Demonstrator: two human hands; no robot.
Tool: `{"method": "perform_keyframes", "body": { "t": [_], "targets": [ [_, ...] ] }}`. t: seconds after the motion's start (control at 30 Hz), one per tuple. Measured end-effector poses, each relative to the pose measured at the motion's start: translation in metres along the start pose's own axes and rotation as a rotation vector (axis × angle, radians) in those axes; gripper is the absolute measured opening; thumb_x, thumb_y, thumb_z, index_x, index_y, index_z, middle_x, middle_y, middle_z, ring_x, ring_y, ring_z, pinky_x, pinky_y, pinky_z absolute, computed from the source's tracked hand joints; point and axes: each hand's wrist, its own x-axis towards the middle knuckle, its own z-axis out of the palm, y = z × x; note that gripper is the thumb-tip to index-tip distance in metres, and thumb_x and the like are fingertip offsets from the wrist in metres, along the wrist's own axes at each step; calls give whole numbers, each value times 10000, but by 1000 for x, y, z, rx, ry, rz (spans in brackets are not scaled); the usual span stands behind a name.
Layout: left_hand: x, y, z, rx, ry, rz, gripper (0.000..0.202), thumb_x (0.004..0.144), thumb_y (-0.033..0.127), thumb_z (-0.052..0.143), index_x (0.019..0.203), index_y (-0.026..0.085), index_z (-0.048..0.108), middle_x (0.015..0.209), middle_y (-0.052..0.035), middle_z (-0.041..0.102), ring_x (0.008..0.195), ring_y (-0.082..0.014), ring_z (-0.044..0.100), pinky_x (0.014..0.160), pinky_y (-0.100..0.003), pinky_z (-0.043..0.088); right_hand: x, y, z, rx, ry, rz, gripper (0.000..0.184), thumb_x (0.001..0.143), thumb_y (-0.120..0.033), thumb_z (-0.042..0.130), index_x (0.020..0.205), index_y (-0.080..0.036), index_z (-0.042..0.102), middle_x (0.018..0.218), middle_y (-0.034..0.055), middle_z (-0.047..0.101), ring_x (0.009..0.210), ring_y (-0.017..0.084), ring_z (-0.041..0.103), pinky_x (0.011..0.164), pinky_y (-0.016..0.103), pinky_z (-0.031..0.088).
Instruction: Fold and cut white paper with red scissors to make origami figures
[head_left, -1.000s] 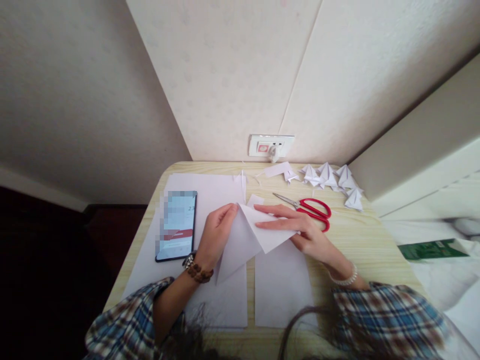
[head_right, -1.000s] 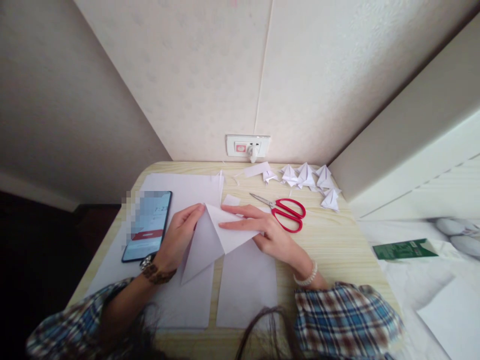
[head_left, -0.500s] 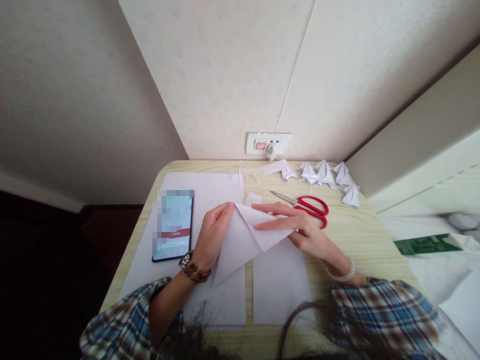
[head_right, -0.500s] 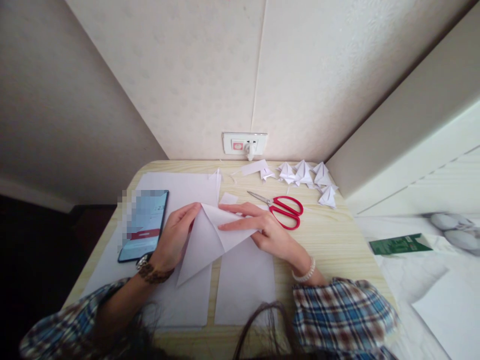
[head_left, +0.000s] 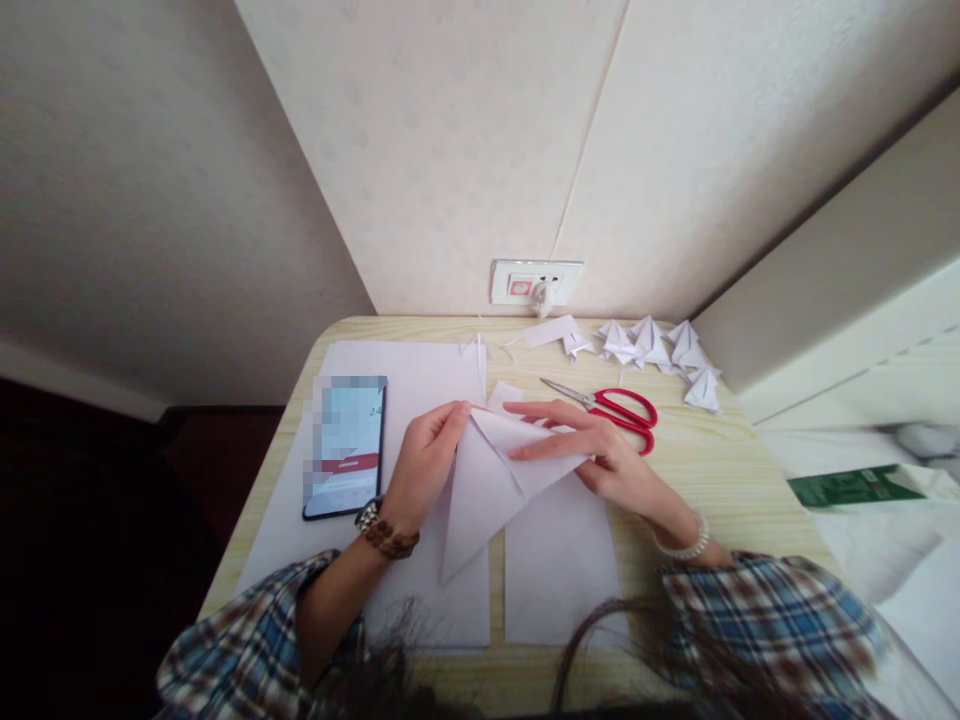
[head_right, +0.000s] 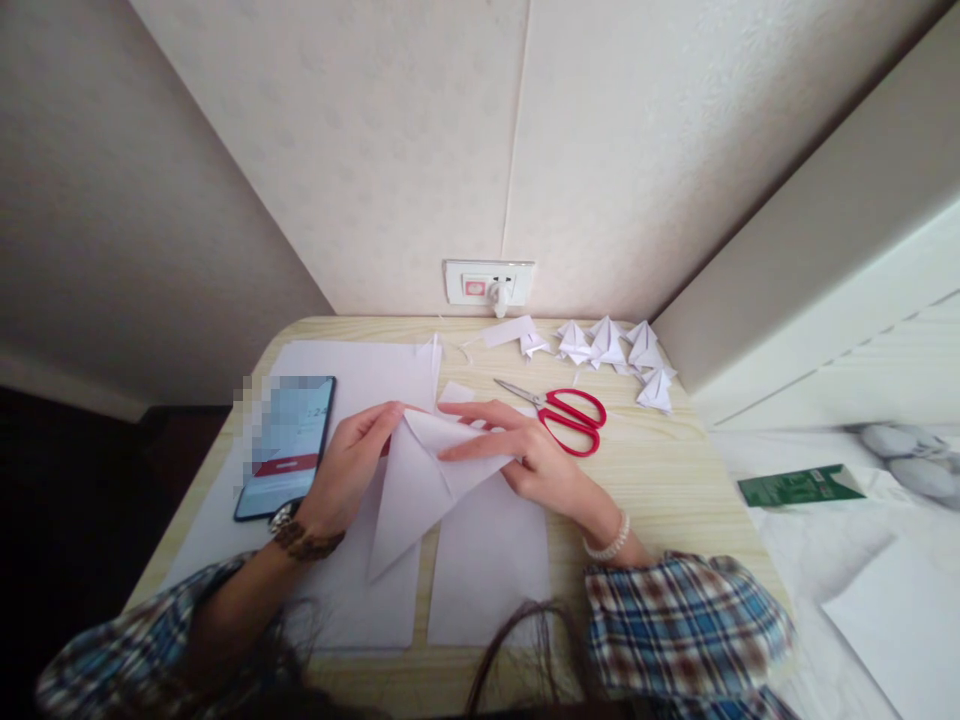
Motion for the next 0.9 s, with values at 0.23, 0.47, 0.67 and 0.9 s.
{"method": "perform_keyframes", "body": {
  "t": [0.23, 0.47, 0.67, 0.9],
  "targets": [
    [-1, -1, -1, 44, 141, 61, 315, 874, 406, 496, 862, 179, 713, 761, 3, 678, 745, -180, 564, 652, -235, 397, 0, -1, 1, 213, 315, 117, 375, 866, -116, 513, 1133, -331, 663, 1332, 9, 544, 1156, 217, 529, 969, 392, 443],
    [-1, -2, -1, 66, 131, 81, 335, 893, 401, 477, 851, 168, 714, 732, 0, 670, 713, -173, 568, 632, -237, 404, 2, 1, 6, 350, 443, 128, 323, 848, -168, 567, 1106, -340, 659, 1325, 7, 506, 1256, 230, 433, 971, 380, 434],
    [-2, 1, -1, 130, 141, 92, 334, 900, 381, 466, 846, 163, 713, 725, -2, 661, 726, -179, 564, 629, -241, 393, -1, -2, 2, 372, 412, 85, 257, 903, -417, 506, 1012, -320, 719, 1247, 30, 575, 1236, 258, 460, 1072, 452, 333],
    [-3, 6, -1, 204, 157, 119, 322, 897, 364, 473, 796, 160, 701, 659, 20, 591, 685, -163, 524, 597, -237, 362, 0, -1, 0, 198, 238, 23, 248, 876, -267, 616, 1086, -379, 687, 1267, -9, 573, 1226, 208, 476, 1062, 404, 353]
  ]
}}
